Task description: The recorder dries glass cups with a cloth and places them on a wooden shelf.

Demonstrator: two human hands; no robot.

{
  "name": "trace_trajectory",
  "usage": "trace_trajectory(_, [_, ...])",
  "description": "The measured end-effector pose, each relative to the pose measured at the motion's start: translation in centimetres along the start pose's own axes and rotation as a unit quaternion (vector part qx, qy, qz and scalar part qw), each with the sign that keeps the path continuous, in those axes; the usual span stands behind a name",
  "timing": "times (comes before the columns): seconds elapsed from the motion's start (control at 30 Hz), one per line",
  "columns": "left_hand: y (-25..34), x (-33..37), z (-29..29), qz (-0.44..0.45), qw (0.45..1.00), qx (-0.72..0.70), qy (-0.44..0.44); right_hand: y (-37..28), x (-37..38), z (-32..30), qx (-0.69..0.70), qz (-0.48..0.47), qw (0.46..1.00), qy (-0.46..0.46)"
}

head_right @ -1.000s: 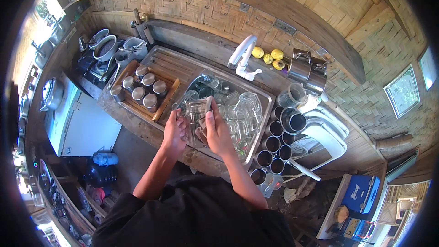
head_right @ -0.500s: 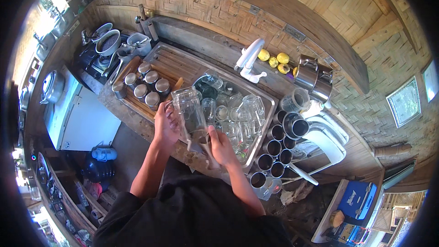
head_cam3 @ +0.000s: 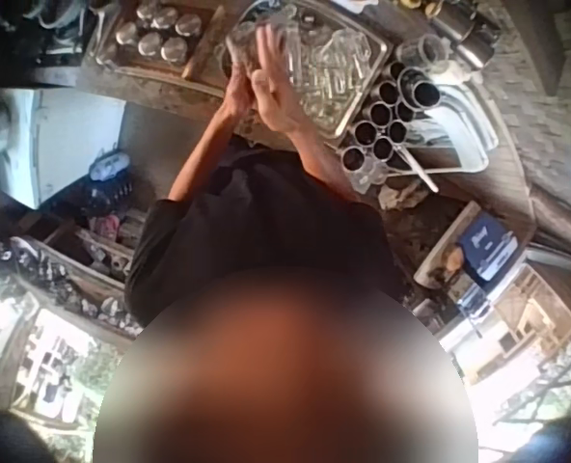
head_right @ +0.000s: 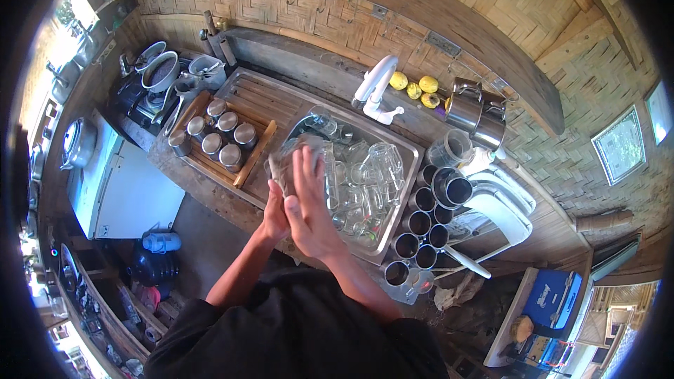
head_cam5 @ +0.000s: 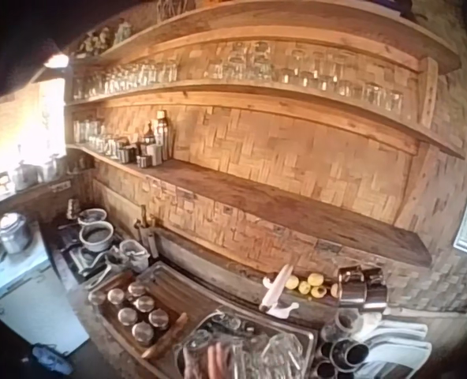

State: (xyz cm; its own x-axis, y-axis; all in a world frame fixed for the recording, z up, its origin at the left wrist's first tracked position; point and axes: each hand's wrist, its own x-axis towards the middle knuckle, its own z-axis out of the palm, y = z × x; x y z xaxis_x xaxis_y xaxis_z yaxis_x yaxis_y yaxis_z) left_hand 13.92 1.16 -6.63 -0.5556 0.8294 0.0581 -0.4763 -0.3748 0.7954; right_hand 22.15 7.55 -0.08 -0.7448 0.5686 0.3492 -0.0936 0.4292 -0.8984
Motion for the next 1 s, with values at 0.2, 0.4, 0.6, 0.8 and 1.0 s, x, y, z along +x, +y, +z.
trace_trajectory(0.2, [2.3, -0.3, -0.6, -0.135, 0.988, -0.041, 0.062, -0.7, -0.2, -2.1, 0.127, 0.048, 0.989, -0.061])
trace_trajectory(0.4, [3.9, -0.8, -1.6, -0.157, 0.985, -0.042, 0.056, 3.8, -0.3, -3.0, -0.103, 0.051, 0.984, 0.135])
trace_trajectory(0.6, [4.6, -1.1, -2.0, -0.217, 0.975, -0.033, 0.026, 5.7, -2.3, -1.6, 0.302, 0.256, 0.915, 0.076])
trace_trajectory(0.8, [2.8, -0.9, -4.1, -0.049, 0.972, 0.206, 0.101, 6.3, -3.0, -0.8, 0.289, 0.284, 0.908, 0.110])
trace_trajectory(1.0, [-0.4, -1.8, -3.4, -0.048, 0.997, -0.008, 0.055, 6.0, -2.5, 0.9, 0.270, 0.218, 0.920, 0.181])
